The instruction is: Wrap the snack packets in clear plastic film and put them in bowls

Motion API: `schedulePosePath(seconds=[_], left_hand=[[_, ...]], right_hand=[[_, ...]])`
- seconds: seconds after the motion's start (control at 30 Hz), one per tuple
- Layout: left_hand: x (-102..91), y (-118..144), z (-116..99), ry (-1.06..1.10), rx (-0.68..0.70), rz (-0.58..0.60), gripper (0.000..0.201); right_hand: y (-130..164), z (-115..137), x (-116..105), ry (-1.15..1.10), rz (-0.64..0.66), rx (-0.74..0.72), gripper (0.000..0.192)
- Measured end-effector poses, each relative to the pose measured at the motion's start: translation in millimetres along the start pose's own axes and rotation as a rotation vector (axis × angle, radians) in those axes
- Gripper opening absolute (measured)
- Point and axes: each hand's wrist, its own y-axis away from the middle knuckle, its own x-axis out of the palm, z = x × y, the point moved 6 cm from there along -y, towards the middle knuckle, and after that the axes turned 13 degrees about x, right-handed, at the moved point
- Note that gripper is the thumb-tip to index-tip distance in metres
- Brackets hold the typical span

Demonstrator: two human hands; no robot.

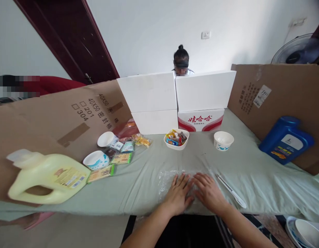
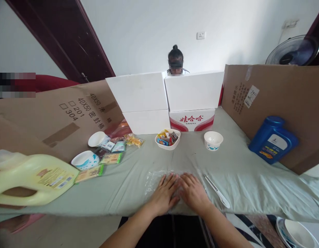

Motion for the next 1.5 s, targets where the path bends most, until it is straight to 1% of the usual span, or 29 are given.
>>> schedulePosePath(seconds=[0.03, 0.07, 0.13, 0.2, 0.27, 0.33, 0.4, 0.43, 0.5, 0.57, 0.67, 0.73, 0.8, 0.9, 0.97, 1.07, 1.17, 1.23, 1.27, 1.3, 1.33, 1.37, 1.4, 1.43, 1.47, 1.5], left_hand=[[-0.3, 1, 1, -0.009, -0.006, -0.004, 0.062], [-1.0, 3, 3, -0.02, -0.021, -0.01, 0.064], [-3.9, 14, 12, -0.049, -0.083, -0.022, 0.066], [-9.5, 36, 26, -0.079, -0.164, -0.049, 0.067], [-17.4, 63, 36, -0.093, -0.2, -0.094, 0.066], [-24.6, 90, 39, -0.079, -0.158, -0.133, 0.065], [-28.4, 111, 33, -0.047, -0.063, -0.139, 0.061], [-29.7, 118, 29, -0.035, -0.019, -0.141, 0.055], [-32.2, 128, 20, -0.029, 0.04, -0.164, 0.04], [-35.7, 131, 12, -0.029, 0.063, -0.219, 0.029], [-41.2, 131, 3, 0.006, 0.089, -0.307, 0.022], [-44.2, 130, 4, 0.055, 0.07, -0.351, 0.019], [-46.4, 127, 12, 0.105, -0.005, -0.386, 0.017], [-47.5, 115, 33, 0.141, -0.181, -0.418, 0.018], [-45.4, 102, 47, 0.125, -0.306, -0.393, 0.018], [-38.1, 81, 61, 0.045, -0.44, -0.265, 0.015], [-32.9, 72, 65, -0.047, -0.511, -0.17, 0.013], [-33.1, 71, 64, -0.104, -0.566, -0.16, 0.016], [-34.9, 71, 61, -0.141, -0.578, -0.18, 0.019], [-37.8, 69, 55, -0.186, -0.567, -0.222, 0.021], [-40.9, 65, 47, -0.231, -0.528, -0.281, 0.022], [-42.9, 59, 35, -0.266, -0.462, -0.342, 0.023], [-42.6, 52, 22, -0.282, -0.379, -0.39, 0.024], [-39.1, 44, 8, -0.275, -0.291, -0.407, 0.027], [-32.9, 36, -5, -0.252, -0.217, -0.391, 0.032], [-24.8, 30, -15, -0.221, -0.16, -0.348, 0.041]], right_hand=[[1, 6, 9, -0.008, 0.051, -0.05, 0.046], [1, 7, 17, -0.002, 0.09, -0.043, 0.056], [2, -2, 27, 0.019, 0.145, 0.052, 0.068], [5, -14, 28, 0.011, 0.19, 0.109, 0.068], [13, -21, 21, -0.039, 0.23, 0.07, 0.065], [26, -26, 11, -0.111, 0.258, 0.004, 0.064], [42, -30, 2, -0.166, 0.277, -0.04, 0.062], [50, -32, -1, -0.176, 0.276, -0.047, 0.059], [65, -36, -5, -0.171, 0.246, -0.042, 0.048], [77, -35, -8, -0.16, 0.197, -0.049, 0.038], [88, -28, -15, -0.184, 0.156, -0.072, 0.026], [89, -24, -22, -0.242, 0.159, -0.065, 0.02], [82, -26, -26, -0.311, 0.175, -0.014, 0.021], [60, -40, -24, -0.369, 0.198, 0.163, 0.023], [44, -50, -16, -0.329, 0.191, 0.297, 0.023], [27, -57, -1, -0.111, 0.182, 0.422, 0.025], [25, -56, 8, 0.118, 0.165, 0.443, 0.026], [28, -52, 4, 0.198, 0.084, 0.417, 0.025], [29, -48, 0, 0.217, 0.024, 0.394, 0.025], [30, -42, -5, 0.225, -0.047, 0.364, 0.027], [30, -35, -9, 0.219, -0.113, 0.322, 0.029], [29, -25, -12, 0.199, -0.16, 0.264, 0.03], [28, -14, -12, 0.169, -0.176, 0.189, 0.031], [27, -3, -9, 0.136, -0.158, 0.105, 0.034], [26, 8, -4, 0.102, -0.114, 0.021, 0.039], [26, 17, 2, 0.071, -0.052, -0.053, 0.046]])
